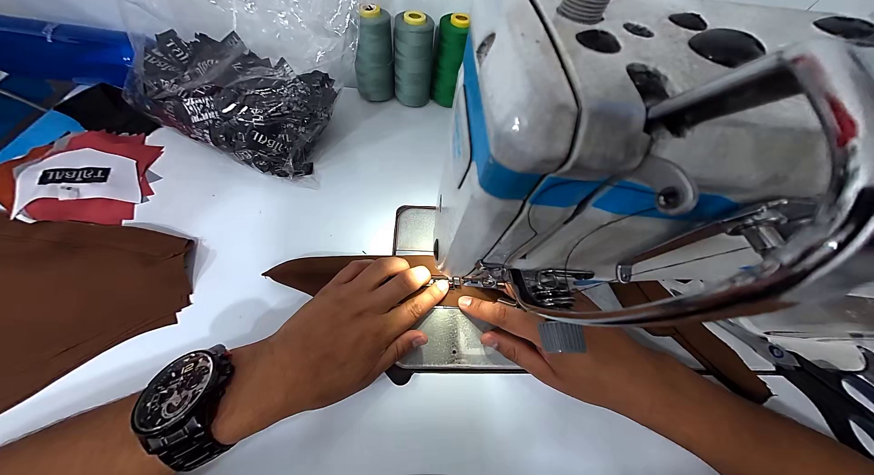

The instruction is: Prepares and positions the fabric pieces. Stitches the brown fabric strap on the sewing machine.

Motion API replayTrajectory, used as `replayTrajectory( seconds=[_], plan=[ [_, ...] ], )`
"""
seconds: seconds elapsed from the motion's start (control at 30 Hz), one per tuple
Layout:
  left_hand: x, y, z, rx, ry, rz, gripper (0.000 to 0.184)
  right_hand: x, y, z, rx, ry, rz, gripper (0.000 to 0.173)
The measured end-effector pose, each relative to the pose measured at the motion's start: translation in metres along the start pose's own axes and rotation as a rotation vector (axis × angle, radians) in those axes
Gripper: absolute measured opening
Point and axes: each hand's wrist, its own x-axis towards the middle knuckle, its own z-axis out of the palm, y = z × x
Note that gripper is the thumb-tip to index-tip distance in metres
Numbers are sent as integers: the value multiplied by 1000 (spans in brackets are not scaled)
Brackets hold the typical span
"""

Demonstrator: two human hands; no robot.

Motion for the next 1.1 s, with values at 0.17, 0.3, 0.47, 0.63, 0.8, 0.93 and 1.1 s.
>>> replayTrajectory(
  seconds=[0.17, 0.3, 0.47, 0.63, 0.8, 0.93, 1.1],
  plan=[
    [1, 0, -1, 8, -1, 3, 51, 0, 0, 0, -9, 1, 11, 40],
    [2, 2, -2, 21, -14, -7, 52, 0, -1, 1, -27, 13, 3, 40],
    [0, 2, -1, -18, -13, -7, 51, 3, 0, -1, -38, 30, -22, 40],
    [6, -6, 0, -80, 17, 14, 50, 4, -2, -2, -60, 98, -65, 38],
    [18, 12, -86, -235, 481, -22, 25, -43, -41, -43, -2, 146, 15, 42],
    [54, 52, -126, -292, 824, -146, 21, -88, -61, -27, 228, 305, 196, 39],
    [74, 61, -115, -179, 904, -71, 12, -100, -66, 5, 172, 532, 361, 35]
  ],
)
